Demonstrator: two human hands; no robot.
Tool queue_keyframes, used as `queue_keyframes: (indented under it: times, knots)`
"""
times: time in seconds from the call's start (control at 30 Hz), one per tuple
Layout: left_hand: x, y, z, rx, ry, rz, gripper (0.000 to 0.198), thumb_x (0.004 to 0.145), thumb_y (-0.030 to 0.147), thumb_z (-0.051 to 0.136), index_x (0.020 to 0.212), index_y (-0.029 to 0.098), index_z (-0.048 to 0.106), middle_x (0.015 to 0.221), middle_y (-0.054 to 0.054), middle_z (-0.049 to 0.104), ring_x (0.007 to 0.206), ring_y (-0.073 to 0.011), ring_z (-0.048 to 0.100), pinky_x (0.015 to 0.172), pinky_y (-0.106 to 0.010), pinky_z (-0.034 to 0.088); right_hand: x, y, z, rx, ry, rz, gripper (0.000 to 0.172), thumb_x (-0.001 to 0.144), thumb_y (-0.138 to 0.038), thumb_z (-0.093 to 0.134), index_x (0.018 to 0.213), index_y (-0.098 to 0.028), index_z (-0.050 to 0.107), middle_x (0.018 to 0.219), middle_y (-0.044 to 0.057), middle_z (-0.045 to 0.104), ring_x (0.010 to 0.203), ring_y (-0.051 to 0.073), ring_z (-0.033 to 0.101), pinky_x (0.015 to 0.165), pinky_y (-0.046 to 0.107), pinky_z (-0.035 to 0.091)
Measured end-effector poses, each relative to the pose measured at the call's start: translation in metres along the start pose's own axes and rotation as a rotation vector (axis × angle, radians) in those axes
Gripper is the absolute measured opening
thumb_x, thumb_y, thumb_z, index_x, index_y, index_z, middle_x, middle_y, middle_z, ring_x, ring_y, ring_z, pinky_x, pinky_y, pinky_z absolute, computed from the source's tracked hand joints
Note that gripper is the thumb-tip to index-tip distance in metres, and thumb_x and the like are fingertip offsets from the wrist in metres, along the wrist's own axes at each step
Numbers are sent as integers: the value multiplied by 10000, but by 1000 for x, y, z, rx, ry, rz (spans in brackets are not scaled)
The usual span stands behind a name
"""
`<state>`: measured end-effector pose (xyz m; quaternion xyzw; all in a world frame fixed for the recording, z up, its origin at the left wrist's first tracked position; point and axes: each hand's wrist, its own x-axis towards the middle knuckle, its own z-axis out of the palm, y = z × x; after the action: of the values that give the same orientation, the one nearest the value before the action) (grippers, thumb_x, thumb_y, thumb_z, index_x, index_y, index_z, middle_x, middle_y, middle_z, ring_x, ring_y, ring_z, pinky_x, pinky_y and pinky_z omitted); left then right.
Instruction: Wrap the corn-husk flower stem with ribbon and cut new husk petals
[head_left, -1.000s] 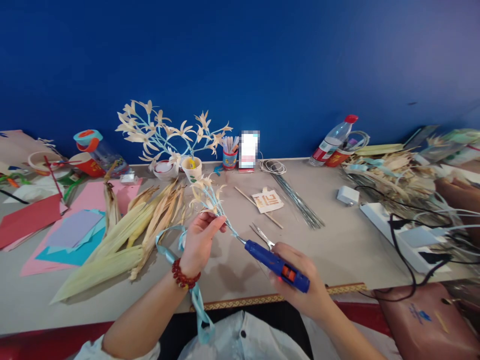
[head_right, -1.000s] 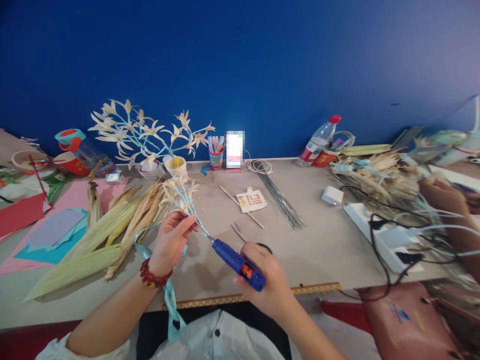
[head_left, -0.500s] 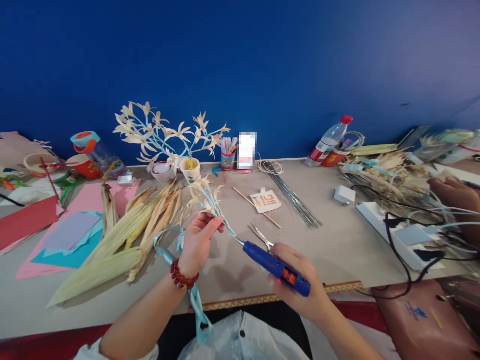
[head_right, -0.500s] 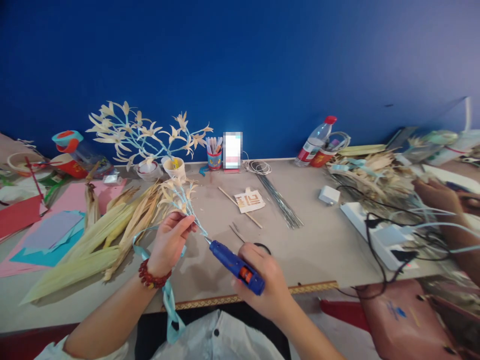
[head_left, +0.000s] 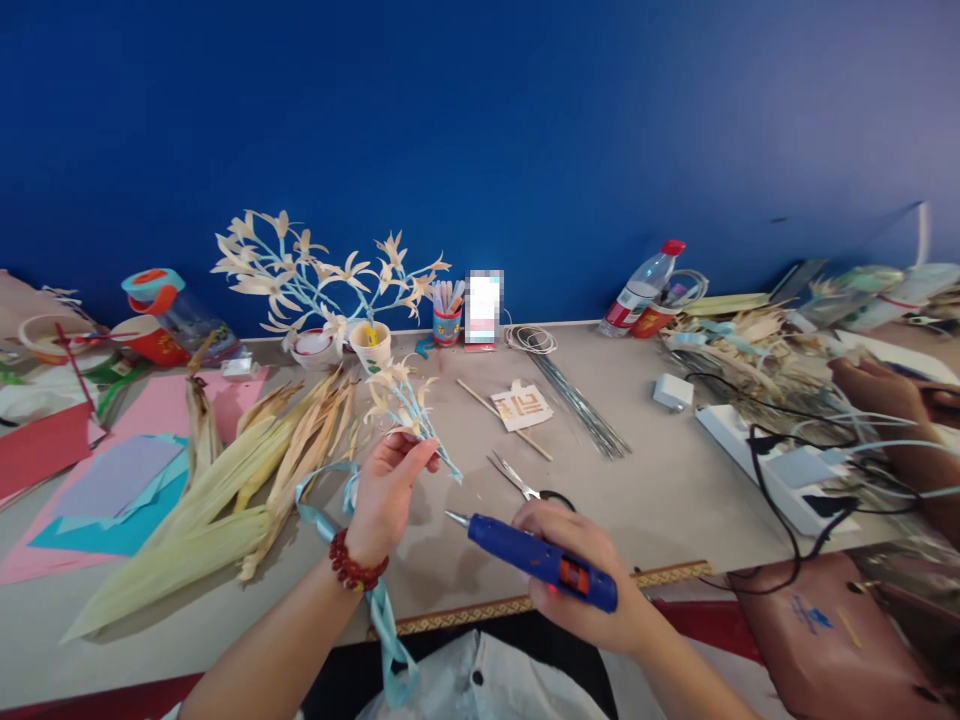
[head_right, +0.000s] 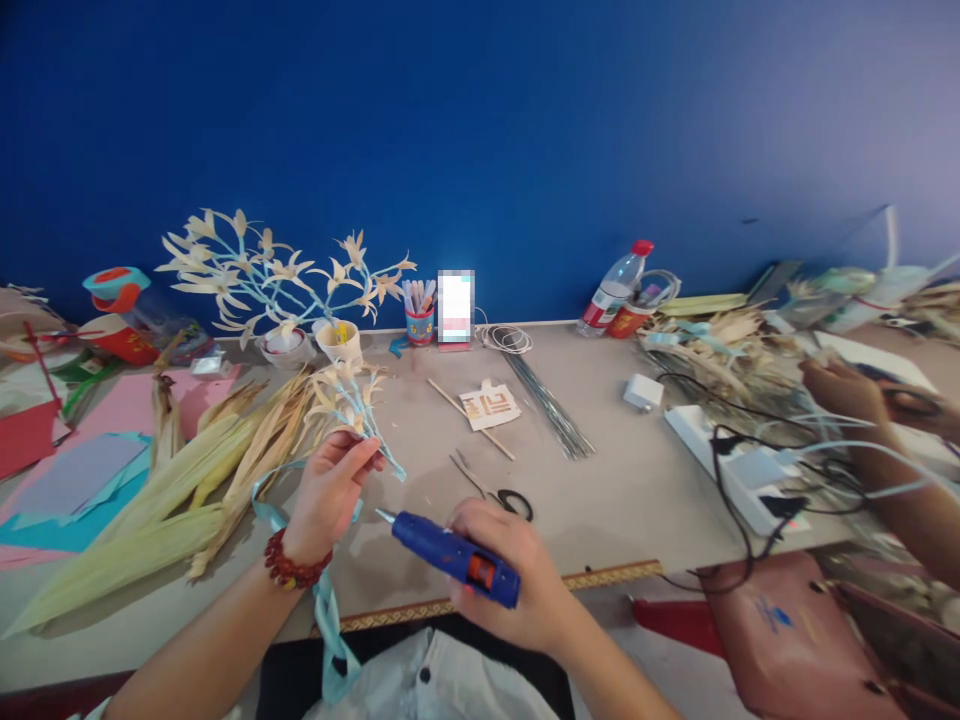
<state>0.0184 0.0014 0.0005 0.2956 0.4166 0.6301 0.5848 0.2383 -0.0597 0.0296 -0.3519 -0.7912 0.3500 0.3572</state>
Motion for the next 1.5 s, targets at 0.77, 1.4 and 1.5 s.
queue_keyframes:
  times: [0.77, 1.4, 1.5]
  knots:
    - [3, -1, 0, -30, -48, -60, 218, 695, 241, 775, 721, 166, 572, 617, 48, 614, 571, -75, 580, 613, -189, 466, 17, 97, -71, -1082, -36, 237, 185, 856, -322, 557, 937, -174, 634, 1147, 132, 629, 962, 269, 612, 747, 339, 462]
    - [-1, -4, 1, -79, -71, -43, 203, 699, 226, 774, 711, 164, 581, 628, 33, 631, 571, -78, 586, 603, -191, 465, 68, 65, -5, -830, -34, 243, 173, 921, -183, 471, 993, -194, 628, 1000, 79, 676, 961, 206, 613, 829, 296, 468]
    - [0, -7, 2, -62, -74, -45, 214, 686, 235, 783, 705, 166, 581, 621, 38, 620, 571, -82, 582, 608, -200, 463, 108, 84, -10, -945, -114, 327, 153, 911, -212, 531, 999, -178, 652, 1056, 108, 667, 1033, 239, 591, 882, 338, 460]
